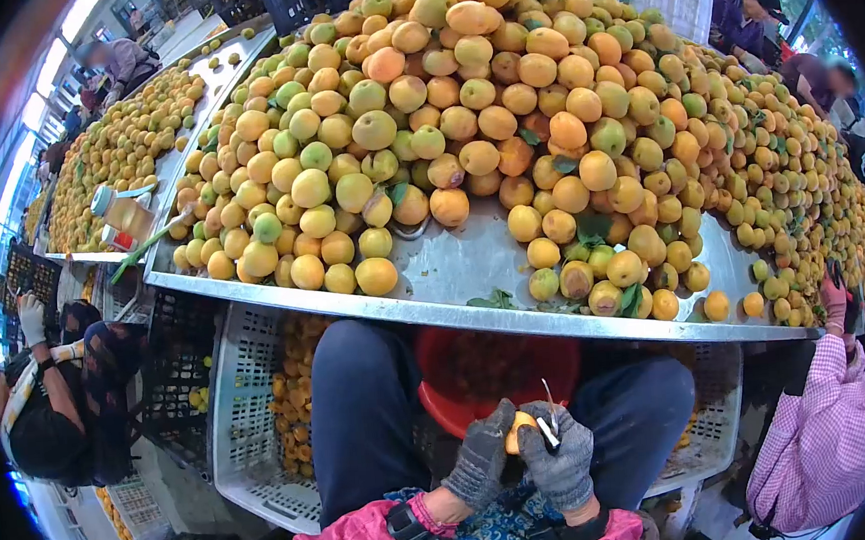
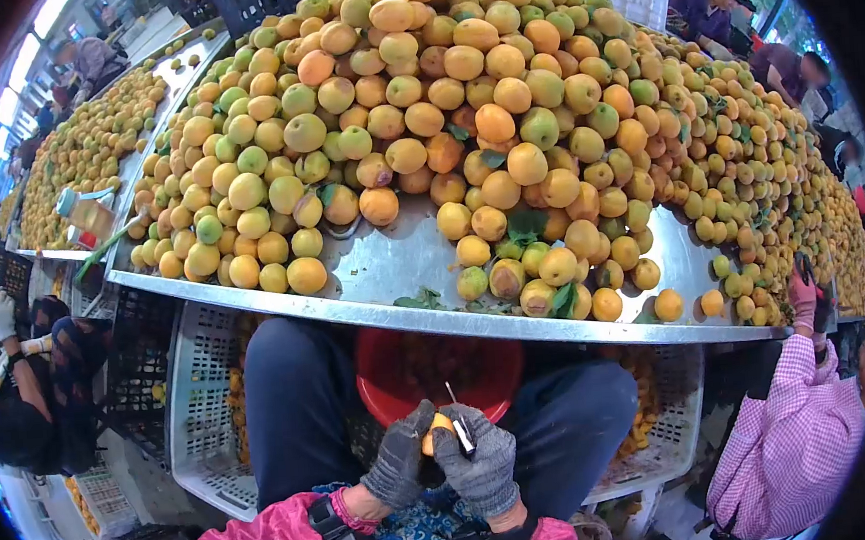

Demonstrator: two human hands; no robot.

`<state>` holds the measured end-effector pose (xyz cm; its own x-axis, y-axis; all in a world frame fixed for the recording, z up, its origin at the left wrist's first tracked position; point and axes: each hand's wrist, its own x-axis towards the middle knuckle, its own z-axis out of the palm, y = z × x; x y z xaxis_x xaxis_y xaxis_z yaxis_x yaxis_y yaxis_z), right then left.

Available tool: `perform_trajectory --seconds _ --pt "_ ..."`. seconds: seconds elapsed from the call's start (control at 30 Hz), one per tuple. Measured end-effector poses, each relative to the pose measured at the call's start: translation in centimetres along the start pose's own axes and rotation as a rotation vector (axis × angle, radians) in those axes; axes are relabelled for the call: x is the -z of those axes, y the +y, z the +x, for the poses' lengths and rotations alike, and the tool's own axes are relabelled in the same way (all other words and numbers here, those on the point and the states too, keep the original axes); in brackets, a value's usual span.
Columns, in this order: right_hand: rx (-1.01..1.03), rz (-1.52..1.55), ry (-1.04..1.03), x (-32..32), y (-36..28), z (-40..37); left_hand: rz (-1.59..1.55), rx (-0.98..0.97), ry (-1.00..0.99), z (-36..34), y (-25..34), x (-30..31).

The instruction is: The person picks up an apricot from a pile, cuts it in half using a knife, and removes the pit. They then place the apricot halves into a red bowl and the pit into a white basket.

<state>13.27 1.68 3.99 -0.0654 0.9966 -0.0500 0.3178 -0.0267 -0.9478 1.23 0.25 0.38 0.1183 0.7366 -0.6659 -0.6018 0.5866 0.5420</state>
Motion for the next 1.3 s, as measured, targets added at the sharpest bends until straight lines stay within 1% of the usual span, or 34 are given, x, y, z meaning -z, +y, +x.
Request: perform_trajectory --seconds 0.07,0.13,0.2,0.23,0.27,0.3,0.33,0.37,0.4,0.43,0.47,0.5,0.53,0.57,0.6,0.63,0.67,0.7,0.73,0.77,0.87,0.93,1.0,1.07,1.1,1.13,1.2,1.23,1.27,1.3 --pt "-0.005 0.029 0.033 -0.1 -1.5 0.2 0.946 -0.624 0.031 1.0 -1.6 1.8" --pt "-0.005 0.063 0.066 -0.2 -2.1 0.2 0.961 -0.651 0.001 1.2 -2.0 2.1" --pt "0.012 -0.065 0.112 -0.2 -2.0 -0.4 0.978 -0.671 -0.032 0.6 -2.0 2.1" --pt "0.009 -0.067 0.118 0.0 -2.0 -0.8 1.073 -0.714 -0.046 0.3 -1.8 2.3" --pt "-0.043 -0.010 0.084 0.3 -1.8 -1.1 1.167 -0.762 -0.061 0.0 -1.4 2.4" --pt "-0.095 0.048 0.046 0.8 -1.7 -1.2 1.167 -0.765 -0.064 -0.3 -0.5 2.5" --pt "-0.094 0.046 0.049 1.6 -1.5 -1.0 1.147 -0.908 -0.213 -0.5 0.7 2.7" --pt "-0.021 0.007 -0.120 2.8 -1.4 -0.5 1.117 -1.047 -0.368 -0.8 1.8 2.6" --pt "0.050 -0.032 -0.289 3.4 -1.4 -0.1 1.114 -1.044 -0.375 -1.2 2.9 2.1" --pt "0.060 -0.076 -0.335 3.5 -1.7 -0.1 1.027 -0.670 -0.447 -1.8 4.1 1.6" --pt "0.063 -0.078 -0.333 3.4 -1.8 -0.1 0.924 -0.305 -0.505 -2.1 4.7 1.3" --pt "0.059 -0.043 -0.296 3.3 -1.9 -0.2 0.978 -0.440 -0.536 -1.4 4.4 1.9" --pt "0.053 -0.008 -0.260 3.1 -2.0 -0.2 0.978 -0.443 -0.536 -1.2 3.8 2.3" --pt "0.056 -0.008 -0.261 2.7 -1.9 -0.6 1.234 -0.810 -0.464 -1.3 3.1 2.8" --pt "-0.004 0.010 -0.176 2.2 -1.8 -1.4 1.474 -1.185 -0.366 -1.4 2.4 3.2" --pt "-0.062 0.030 -0.090 1.6 -1.8 -1.8 1.475 -1.188 -0.363 -1.4 1.4 3.4" --pt "-0.060 0.032 -0.092 1.3 -1.9 -1.8 1.484 -1.243 -0.235 -1.4 0.4 3.0" --pt "-0.108 0.035 -0.025 0.9 -2.0 -2.1 1.489 -1.290 -0.109 -1.4 -0.2 3.0" --pt "-0.161 0.038 0.043 0.7 -2.0 -2.4 1.491 -1.281 -0.113 -1.4 -0.6 3.3" --pt "-0.206 0.096 0.064 0.5 -1.8 -2.6 1.493 -1.279 -0.120 -1.3 -0.4 3.2" --pt "-0.181 0.071 0.085 0.4 -1.8 -2.5 1.512 -1.298 -0.144 -1.0 0.6 2.8" --pt "-0.207 0.099 0.115 -0.2 -1.2 -2.4 1.533 -1.316 -0.153 -0.8 1.0 2.8" --pt "-0.239 0.125 0.142 -0.9 -0.4 -2.4 1.493 -1.179 -0.233 -0.7 1.0 2.9" --pt "-0.372 0.265 0.173 -1.6 0.4 -2.2 1.526 -1.191 -0.191 -0.5 1.0 2.8" --pt "-0.396 0.322 0.186 -2.0 0.0 -2.0 1.560 -1.194 -0.150 -0.8 0.7 3.0" --pt "-0.407 0.323 0.182 -2.3 0.5 -2.0 1.563 -1.180 -0.150 -0.7 0.6 3.2" --pt "-0.481 0.374 0.166 -3.0 2.0 -2.0 1.575 -1.297 -0.092 -0.1 0.5 3.6" --pt "-0.524 0.422 0.166 -3.3 2.4 -2.0 1.537 -1.229 -0.130 0.2 0.4 4.0" --pt "-0.530 0.419 0.164 -3.6 2.3 -1.8 1.535 -1.222 -0.129 0.3 0.5 4.0" --pt "-0.564 0.517 0.156 -3.8 2.1 -1.6 1.514 -1.264 -0.119 0.4 0.7 4.1"
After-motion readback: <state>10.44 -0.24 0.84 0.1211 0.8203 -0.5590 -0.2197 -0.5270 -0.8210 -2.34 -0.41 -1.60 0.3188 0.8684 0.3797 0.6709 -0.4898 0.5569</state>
